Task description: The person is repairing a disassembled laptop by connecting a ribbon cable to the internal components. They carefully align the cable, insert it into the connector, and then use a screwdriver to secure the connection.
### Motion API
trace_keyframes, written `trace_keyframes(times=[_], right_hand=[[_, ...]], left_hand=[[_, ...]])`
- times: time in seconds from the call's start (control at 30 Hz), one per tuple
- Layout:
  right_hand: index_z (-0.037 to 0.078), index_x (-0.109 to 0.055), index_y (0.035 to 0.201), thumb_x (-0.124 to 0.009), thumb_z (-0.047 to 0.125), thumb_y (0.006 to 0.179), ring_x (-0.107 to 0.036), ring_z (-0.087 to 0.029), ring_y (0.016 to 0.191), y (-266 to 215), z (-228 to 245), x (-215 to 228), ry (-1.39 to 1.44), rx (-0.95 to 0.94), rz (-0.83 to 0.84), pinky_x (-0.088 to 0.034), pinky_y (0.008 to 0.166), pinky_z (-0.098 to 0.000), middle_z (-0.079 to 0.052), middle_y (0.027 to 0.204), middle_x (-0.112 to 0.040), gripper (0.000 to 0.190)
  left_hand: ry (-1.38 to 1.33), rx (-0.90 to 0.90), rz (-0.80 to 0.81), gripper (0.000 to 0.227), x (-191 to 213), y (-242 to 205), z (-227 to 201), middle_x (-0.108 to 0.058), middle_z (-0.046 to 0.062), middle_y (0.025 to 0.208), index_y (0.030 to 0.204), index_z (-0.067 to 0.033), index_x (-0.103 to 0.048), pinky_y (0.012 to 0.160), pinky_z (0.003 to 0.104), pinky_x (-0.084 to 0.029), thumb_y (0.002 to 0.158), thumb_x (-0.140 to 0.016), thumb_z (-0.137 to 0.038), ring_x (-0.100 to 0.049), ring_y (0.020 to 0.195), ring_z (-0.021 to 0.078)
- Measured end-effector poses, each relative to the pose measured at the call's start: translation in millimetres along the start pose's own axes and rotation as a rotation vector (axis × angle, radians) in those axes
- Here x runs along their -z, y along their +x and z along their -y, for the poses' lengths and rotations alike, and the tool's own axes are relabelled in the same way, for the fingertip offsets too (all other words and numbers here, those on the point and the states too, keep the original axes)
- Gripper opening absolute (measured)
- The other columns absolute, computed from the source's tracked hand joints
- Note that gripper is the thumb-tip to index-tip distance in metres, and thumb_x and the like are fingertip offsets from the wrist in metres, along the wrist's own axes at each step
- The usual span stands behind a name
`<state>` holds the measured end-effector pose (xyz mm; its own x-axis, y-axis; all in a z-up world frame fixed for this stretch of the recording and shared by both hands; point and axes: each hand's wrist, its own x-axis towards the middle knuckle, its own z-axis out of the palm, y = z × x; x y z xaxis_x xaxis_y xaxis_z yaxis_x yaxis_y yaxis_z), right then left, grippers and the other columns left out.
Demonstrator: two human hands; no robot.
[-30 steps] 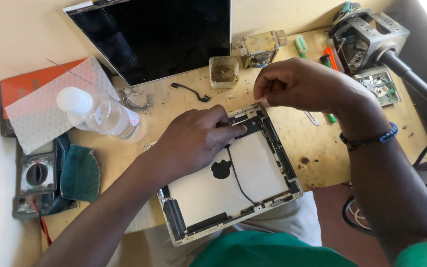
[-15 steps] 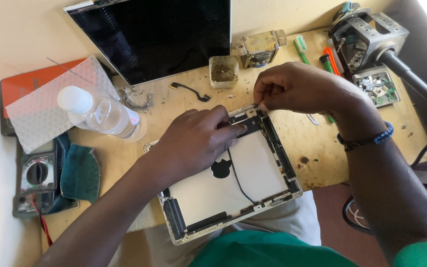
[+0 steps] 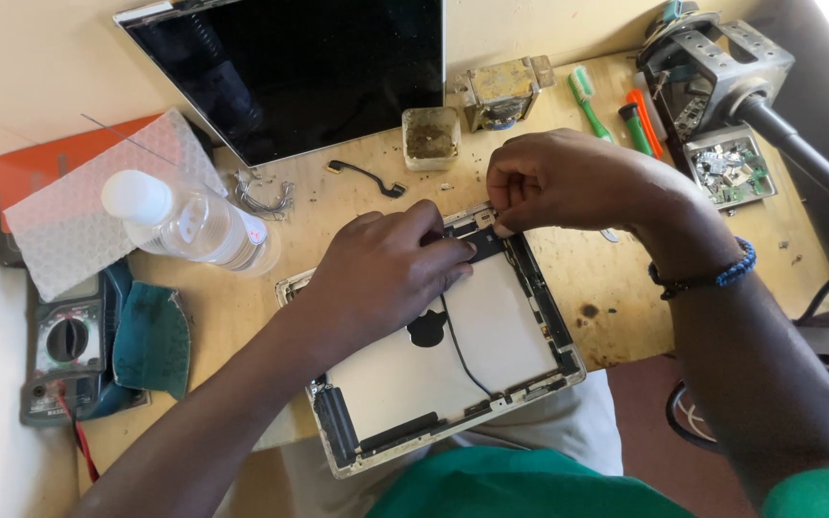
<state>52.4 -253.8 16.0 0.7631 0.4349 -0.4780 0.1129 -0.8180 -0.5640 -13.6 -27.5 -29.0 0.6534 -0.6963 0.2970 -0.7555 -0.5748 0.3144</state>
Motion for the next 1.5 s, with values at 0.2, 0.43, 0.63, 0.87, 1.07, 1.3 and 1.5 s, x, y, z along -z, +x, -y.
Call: trace_keyframes(times=[0.2, 0.43, 0.63, 0.87, 1.07, 1.3, 1.5], right_hand=[[0.010, -0.073, 0.089, -0.076, 0.018, 0.074, -0.068, -0.034, 0.082, -3, 4, 2, -0.024, 0.011, 0.015, -0.050, 0.075, -0.0444, -0.014, 0.081, -0.067, 0.018], [0.011, -0.072, 0.088, -0.076, 0.020, 0.074, -0.068, -0.032, 0.082, 0, -1, 2, 0.015, 0.024, 0.003, -0.051, 0.075, -0.0443, -0.012, 0.081, -0.068, 0.017], [0.011, -0.072, 0.085, -0.079, 0.022, 0.072, -0.068, -0.028, 0.075, 0, 1, 1, 0.028, -0.009, -0.018, -0.052, 0.071, -0.0415, -0.010, 0.073, -0.067, 0.018], [0.010, -0.072, 0.083, -0.081, 0.020, 0.070, -0.068, -0.027, 0.072, 2, -3, -1, 0.043, 0.001, -0.037, -0.052, 0.069, -0.0403, -0.009, 0.072, -0.068, 0.018], [0.010, -0.072, 0.083, -0.081, 0.021, 0.071, -0.067, -0.027, 0.069, 2, -3, 0, 0.052, 0.007, -0.041, -0.051, 0.069, -0.0389, -0.008, 0.068, -0.067, 0.018], [0.009, -0.072, 0.082, -0.082, 0.019, 0.070, -0.065, -0.024, 0.065, 3, -6, -2, 0.077, 0.007, -0.047, -0.051, 0.067, -0.0377, -0.007, 0.065, -0.065, 0.018], [0.008, -0.072, 0.083, -0.081, 0.017, 0.070, -0.066, -0.025, 0.066, 3, -6, -2, 0.084, 0.026, -0.048, -0.050, 0.066, -0.0379, -0.008, 0.066, -0.066, 0.018]], left_hand=[[0.023, -0.083, -0.046, 0.012, -5, 7, -1, -0.053, 0.006, 0.092, 0.097, -0.0136, -0.071, 0.064, 0.035, -0.049, 0.092, -0.065, -0.022, -0.064, 0.077, 0.0252], [-0.007, -0.137, -0.130, 0.010, -13, 8, 3, -0.060, 0.007, 0.098, 0.094, -0.0114, -0.070, 0.071, 0.036, -0.049, 0.091, -0.066, -0.020, -0.060, 0.091, 0.0262], [-0.120, -0.185, -0.164, 0.013, -13, 8, 5, -0.062, 0.010, 0.096, 0.093, -0.0070, -0.071, 0.073, 0.033, -0.052, 0.094, -0.062, -0.016, -0.061, 0.091, 0.0278], [-0.210, -0.178, -0.193, 0.013, -20, 7, 12, -0.065, 0.008, 0.099, 0.094, -0.0081, -0.071, 0.078, 0.034, -0.053, 0.094, -0.063, -0.018, -0.061, 0.095, 0.0272], [-0.239, -0.191, -0.184, 0.014, -21, 8, 14, -0.065, 0.008, 0.102, 0.095, -0.0081, -0.072, 0.080, 0.036, -0.054, 0.094, -0.063, -0.019, -0.061, 0.095, 0.0278], [-0.248, -0.186, -0.174, 0.015, -21, 7, 16, -0.066, 0.008, 0.103, 0.096, -0.0080, -0.072, 0.079, 0.036, -0.054, 0.094, -0.064, -0.020, -0.062, 0.095, 0.0278], [-0.242, -0.187, -0.148, 0.015, -17, 8, 15, -0.067, 0.008, 0.103, 0.097, -0.0087, -0.073, 0.079, 0.036, -0.054, 0.093, -0.064, -0.020, -0.062, 0.096, 0.0278]])
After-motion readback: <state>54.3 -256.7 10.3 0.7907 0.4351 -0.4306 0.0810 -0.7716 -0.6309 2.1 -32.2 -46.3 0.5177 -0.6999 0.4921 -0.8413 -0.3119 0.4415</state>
